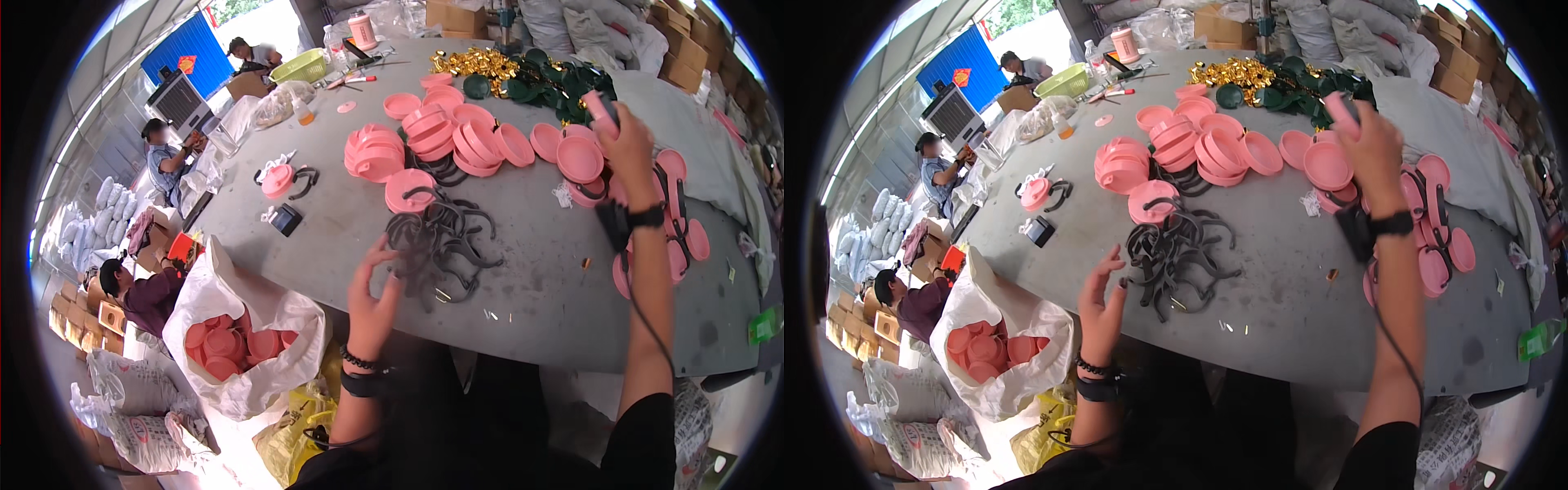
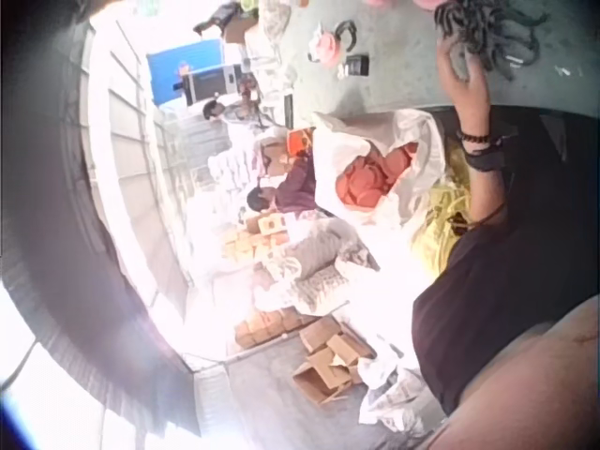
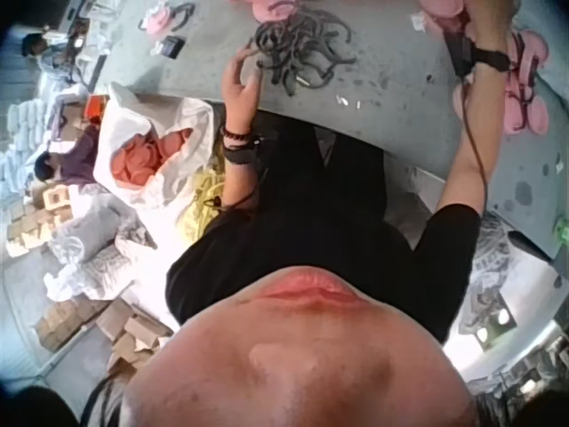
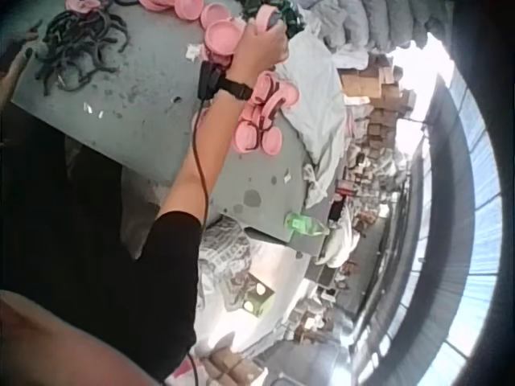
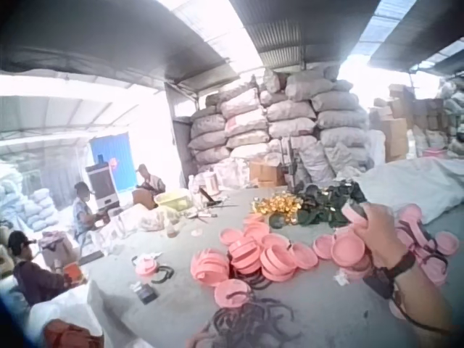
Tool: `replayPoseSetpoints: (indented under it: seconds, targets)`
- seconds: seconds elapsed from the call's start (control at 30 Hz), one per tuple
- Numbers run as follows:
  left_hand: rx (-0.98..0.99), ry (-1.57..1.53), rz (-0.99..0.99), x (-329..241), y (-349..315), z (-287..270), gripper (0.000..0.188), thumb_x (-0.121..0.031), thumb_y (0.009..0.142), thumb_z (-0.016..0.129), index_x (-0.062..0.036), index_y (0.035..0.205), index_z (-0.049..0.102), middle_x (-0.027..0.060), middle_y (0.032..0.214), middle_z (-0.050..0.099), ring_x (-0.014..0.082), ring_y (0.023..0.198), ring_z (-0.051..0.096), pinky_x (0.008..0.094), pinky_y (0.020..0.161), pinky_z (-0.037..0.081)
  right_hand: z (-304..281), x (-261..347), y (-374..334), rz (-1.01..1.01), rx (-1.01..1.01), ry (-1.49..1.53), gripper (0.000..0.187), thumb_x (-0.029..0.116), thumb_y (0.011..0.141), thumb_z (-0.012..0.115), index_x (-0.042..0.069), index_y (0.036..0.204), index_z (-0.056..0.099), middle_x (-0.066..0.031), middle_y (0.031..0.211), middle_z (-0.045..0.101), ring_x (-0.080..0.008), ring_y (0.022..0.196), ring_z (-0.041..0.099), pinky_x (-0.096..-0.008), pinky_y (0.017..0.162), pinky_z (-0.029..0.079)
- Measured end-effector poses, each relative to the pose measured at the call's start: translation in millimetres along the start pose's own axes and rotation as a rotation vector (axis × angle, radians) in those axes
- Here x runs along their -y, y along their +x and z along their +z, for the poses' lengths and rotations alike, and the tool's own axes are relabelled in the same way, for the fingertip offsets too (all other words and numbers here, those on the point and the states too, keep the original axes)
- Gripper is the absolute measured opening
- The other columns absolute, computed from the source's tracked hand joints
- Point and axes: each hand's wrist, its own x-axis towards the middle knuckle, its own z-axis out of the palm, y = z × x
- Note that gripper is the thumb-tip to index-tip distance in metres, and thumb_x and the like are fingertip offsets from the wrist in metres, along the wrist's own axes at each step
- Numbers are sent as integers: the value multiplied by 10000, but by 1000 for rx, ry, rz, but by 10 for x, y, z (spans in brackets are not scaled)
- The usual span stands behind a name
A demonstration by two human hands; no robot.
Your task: Assembling black plastic handles onto pink circular plastic lids in a manufacturing warehouse.
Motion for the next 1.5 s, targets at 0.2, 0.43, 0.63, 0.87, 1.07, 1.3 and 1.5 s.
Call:
replayPoseSetpoints:
  seconds: [0.2,0.43,0.63,0.87,1.07,1.3,1.5]
  targets:
    - [-38,227,-15,103,36,-27,339,-48,769,568,-38,1107,543,205,1308,453,316,1215,440,372,1000,334,316,-482,-148,-18,295,-559,469,260,718,657,122,1138,503,-87,1172,527,-272,1140,453,-516,885,351]
    - [2,693,72,437,-2,194,484,-230,719,656,-71,1156,522,231,1297,424,368,1156,430,442,958,327,737,345,-336,-178,125,-235,559,234,702,652,99,1213,471,-130,1246,478,-284,1190,407,-502,914,348]
    - [27,835,87,406,3,259,455,-258,720,650,-43,1103,534,220,1298,418,351,1149,422,437,932,337,1557,654,-663,-103,454,447,564,199,720,647,62,1230,449,-176,1112,547,-344,1030,528,-416,835,438]
    - [39,813,83,436,1,270,455,-233,728,650,-18,1106,516,228,1314,394,359,1138,426,436,928,344,1767,495,-760,139,286,505,342,174,735,636,41,1043,568,-180,1008,576,-340,882,559,-378,786,452]
    - [44,767,38,379,18,238,498,-185,745,641,-22,1183,468,224,1323,390,364,1166,417,436,957,334,1726,535,-696,530,151,1266,298,236,873,550,10,1067,558,-77,1023,602,-180,857,595,-302,695,468]
    - [-85,460,-27,359,26,253,522,-102,768,597,-28,1253,418,210,1339,391,334,1170,443,390,978,340,1517,566,-585,900,450,1974,417,310,884,520,116,1246,454,-26,1027,598,-122,817,582,-260,576,468]
    - [-268,-9,-124,351,21,220,470,-94,808,503,20,1250,390,164,1275,441,215,1156,439,342,952,362,1110,1430,-634,441,1080,2008,325,279,881,543,35,1096,558,-1,1005,595,-82,843,565,-265,656,477]
